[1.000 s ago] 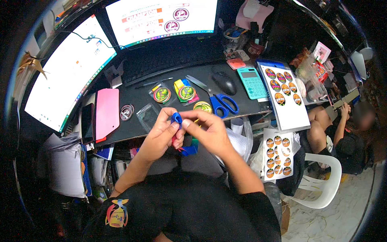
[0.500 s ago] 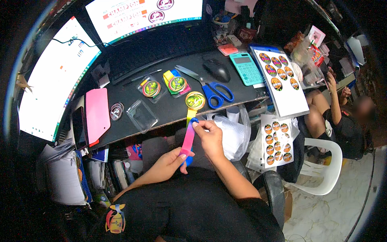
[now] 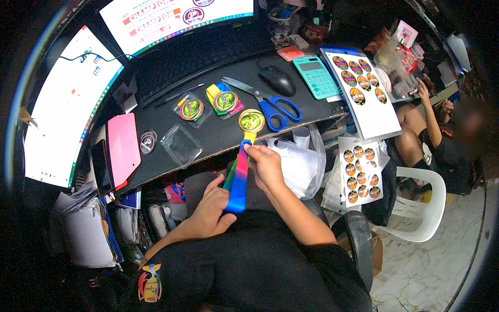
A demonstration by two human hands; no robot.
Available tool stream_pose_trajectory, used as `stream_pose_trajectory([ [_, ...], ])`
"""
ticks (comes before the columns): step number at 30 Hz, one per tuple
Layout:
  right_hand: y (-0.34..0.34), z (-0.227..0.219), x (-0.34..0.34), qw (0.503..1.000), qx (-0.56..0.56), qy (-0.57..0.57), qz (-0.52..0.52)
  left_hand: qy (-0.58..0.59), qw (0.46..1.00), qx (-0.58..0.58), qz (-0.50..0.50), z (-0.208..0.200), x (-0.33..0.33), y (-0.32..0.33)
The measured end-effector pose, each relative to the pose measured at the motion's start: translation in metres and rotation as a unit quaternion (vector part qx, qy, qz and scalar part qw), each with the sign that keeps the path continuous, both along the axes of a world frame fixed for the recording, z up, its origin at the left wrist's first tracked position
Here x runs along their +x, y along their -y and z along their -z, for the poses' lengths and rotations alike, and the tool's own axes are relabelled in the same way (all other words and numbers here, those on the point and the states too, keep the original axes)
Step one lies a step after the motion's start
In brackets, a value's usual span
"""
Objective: The person cuts a circular sticker from a sheet, places it on a medal, and then attaches a ribbon to the medal. They repeat this process for multiple medals, arranging them on the desk.
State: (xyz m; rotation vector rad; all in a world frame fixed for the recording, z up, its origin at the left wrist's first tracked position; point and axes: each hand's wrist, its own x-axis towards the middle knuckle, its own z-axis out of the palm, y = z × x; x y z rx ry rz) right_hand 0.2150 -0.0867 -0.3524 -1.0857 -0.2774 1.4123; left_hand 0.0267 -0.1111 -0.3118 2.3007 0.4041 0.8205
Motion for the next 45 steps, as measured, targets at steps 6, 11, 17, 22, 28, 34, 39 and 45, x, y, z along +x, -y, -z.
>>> stream_pose_trajectory([
  [6, 0.002, 0.008, 0.003, 0.994, 0.051, -0.085, 0.036, 0.141, 0.983, 0.040, -0.106, -0.003, 0.017, 0.002],
  [11, 0.001, 0.008, 0.009, 0.991, 0.060, -0.107, 0.055, 0.065, 0.963, 0.040, -0.258, -0.022, 0.004, 0.000],
  [17, -0.003, 0.001, 0.016, 0.993, 0.048, -0.096, 0.049, -0.057, 0.979, -0.183, -0.065, -0.054, -0.025, -0.011],
  [22, 0.000, 0.000, 0.002, 0.991, 0.031, -0.127, 0.011, 0.019, 0.997, -0.068, 0.019, -0.053, -0.013, -0.010],
  [28, 0.005, -0.002, -0.003, 0.993, 0.003, -0.119, -0.006, -0.040, 0.986, -0.024, 0.161, -0.042, 0.011, -0.022],
  [34, 0.006, 0.002, -0.001, 0.992, -0.010, -0.123, -0.003, -0.093, 0.957, -0.231, 0.149, -0.025, 0.005, -0.036],
  [39, 0.002, 0.007, 0.010, 0.988, -0.025, -0.135, -0.077, -0.139, 0.860, -0.474, 0.127, 0.006, 0.001, -0.054],
  [45, 0.002, 0.005, 0.016, 0.975, -0.016, -0.133, -0.178, -0.143, 0.837, -0.509, 0.141, 0.016, 0.005, -0.066],
])
